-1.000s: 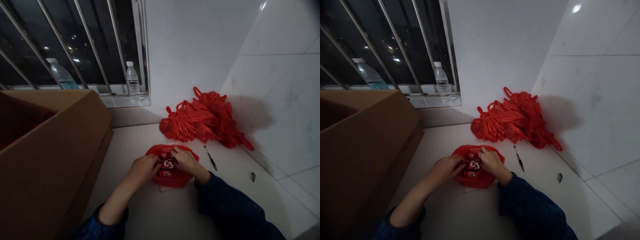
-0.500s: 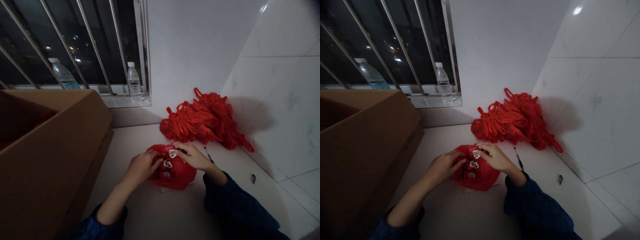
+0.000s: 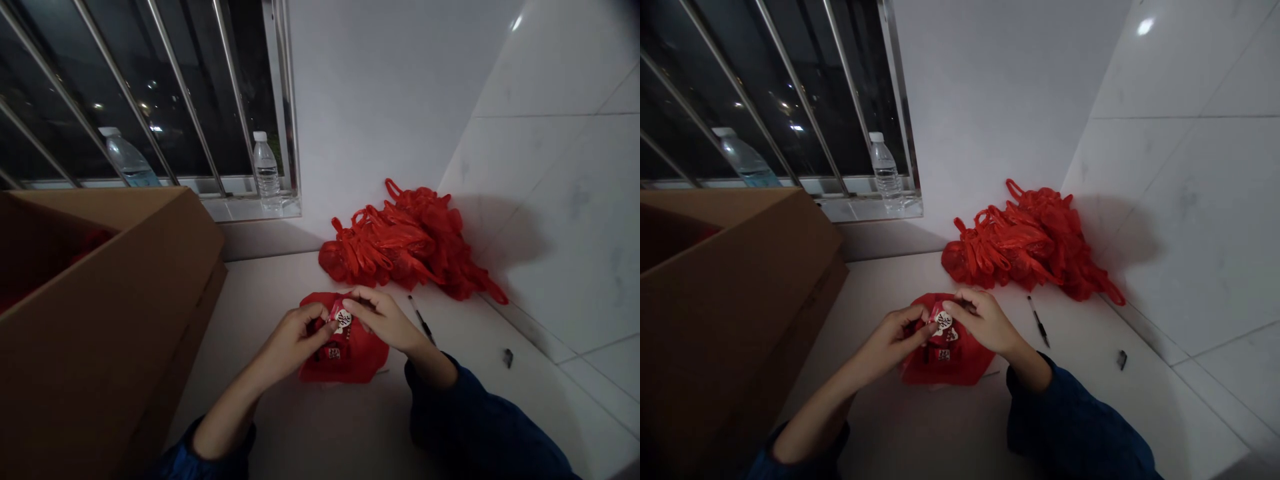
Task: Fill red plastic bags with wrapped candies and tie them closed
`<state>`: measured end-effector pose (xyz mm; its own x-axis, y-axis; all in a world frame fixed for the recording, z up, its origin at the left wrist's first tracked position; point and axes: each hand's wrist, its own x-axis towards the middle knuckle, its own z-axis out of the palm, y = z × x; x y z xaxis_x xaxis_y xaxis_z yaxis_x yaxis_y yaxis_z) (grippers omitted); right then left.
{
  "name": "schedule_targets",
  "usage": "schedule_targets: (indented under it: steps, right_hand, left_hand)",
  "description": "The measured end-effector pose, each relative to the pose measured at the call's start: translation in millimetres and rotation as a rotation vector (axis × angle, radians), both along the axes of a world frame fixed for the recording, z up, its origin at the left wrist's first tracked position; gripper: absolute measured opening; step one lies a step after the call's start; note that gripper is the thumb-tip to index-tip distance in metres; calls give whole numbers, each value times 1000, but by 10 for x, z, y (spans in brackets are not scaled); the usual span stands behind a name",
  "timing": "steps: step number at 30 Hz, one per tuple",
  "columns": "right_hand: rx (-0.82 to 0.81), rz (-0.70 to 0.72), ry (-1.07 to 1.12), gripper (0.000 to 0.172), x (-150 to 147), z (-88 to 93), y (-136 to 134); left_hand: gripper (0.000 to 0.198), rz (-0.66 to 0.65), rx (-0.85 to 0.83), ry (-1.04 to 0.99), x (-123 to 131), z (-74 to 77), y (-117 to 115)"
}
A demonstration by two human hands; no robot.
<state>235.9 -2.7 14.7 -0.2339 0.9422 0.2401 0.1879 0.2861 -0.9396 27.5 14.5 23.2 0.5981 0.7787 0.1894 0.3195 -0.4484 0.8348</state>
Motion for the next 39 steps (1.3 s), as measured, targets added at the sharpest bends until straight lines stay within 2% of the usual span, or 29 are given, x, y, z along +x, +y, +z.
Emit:
schedule_targets:
  steps: [4, 7, 10, 14, 18, 22, 26, 30, 34, 37, 39]
  right_hand:
    - [42, 42, -101, 40, 44, 15, -14]
    - [14, 110, -113, 40, 27, -3, -41]
    - [61, 142, -120, 39, 6, -11, -54]
    - [131, 133, -121, 37, 34, 24, -61]
    - [121, 128, -87, 38, 84, 36, -67]
    - [156, 97, -102, 38, 96, 44, -64]
    - [204, 204, -244, 29, 89, 102, -60]
    - [242, 82, -333, 25, 75, 109, -48]
    - [226, 93, -241, 20, 45, 25, -16]
    - [51, 86, -6, 23, 13, -10, -5]
    - [-52, 52, 169, 23, -5, 2, -11]
  left_hand:
    - [29, 130, -13, -132, 17, 59, -8]
    - [30, 163, -14, -181, 25, 103, -22]
    - [30, 139, -46, -215, 26, 136, -38]
    - [25, 95, -199, -295, 26, 178, -70]
    - [37, 28, -283, -352, 27, 195, -103]
    - [38, 30, -249, -371, 21, 180, -100]
    - [33, 79, -206, -316, 8, 171, -74]
    - [39, 110, -70, -213, 11, 132, -67]
    - [40, 150, 21, -177, 24, 77, -61]
    - [36, 206, 40, -203, 27, 64, -48]
    - [31, 181, 19, -202, 30, 67, -44]
